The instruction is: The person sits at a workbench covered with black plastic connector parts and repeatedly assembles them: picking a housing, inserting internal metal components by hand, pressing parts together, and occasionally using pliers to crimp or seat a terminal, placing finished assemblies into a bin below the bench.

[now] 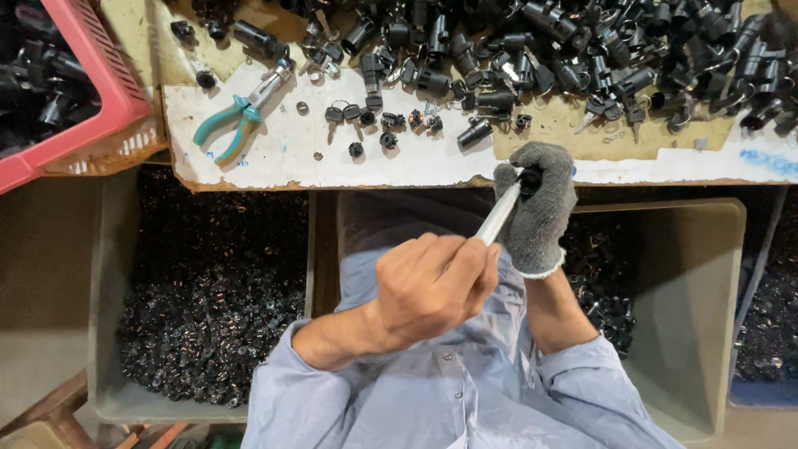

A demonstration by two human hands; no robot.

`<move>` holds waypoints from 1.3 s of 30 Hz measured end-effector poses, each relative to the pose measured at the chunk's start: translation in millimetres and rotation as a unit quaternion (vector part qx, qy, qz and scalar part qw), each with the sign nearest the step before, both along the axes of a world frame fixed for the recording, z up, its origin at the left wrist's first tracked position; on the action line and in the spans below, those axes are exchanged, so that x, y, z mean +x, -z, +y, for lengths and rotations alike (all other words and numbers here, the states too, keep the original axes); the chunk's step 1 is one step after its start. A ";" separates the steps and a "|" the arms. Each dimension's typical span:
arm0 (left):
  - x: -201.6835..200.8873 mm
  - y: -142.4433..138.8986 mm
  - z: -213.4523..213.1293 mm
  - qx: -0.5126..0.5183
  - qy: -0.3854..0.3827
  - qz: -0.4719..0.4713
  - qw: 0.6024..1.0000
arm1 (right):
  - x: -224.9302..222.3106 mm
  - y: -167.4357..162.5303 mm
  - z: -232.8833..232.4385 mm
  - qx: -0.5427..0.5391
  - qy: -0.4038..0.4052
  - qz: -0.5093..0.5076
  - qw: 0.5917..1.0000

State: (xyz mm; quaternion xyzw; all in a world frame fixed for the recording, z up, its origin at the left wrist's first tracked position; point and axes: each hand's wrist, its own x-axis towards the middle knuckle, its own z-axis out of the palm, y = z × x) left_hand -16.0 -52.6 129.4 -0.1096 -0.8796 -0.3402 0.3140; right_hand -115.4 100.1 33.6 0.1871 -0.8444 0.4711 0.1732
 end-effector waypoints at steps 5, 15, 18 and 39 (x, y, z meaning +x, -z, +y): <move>-10.3 -3.8 10.9 -0.063 -0.027 -0.090 0.994 | 1.2 1.0 -1.6 -0.014 -0.015 0.014 1.000; -21.2 6.0 23.4 -0.167 0.008 -0.145 0.975 | -3.8 14.5 8.3 -0.177 -0.063 -0.149 0.971; -23.8 6.8 27.2 -0.167 0.009 -0.154 0.974 | -2.3 12.7 9.3 -0.165 -0.076 -0.147 0.972; -61.1 29.1 43.9 -0.152 0.075 -0.143 0.975 | -0.1 95.8 41.3 -0.313 -0.057 -0.322 0.891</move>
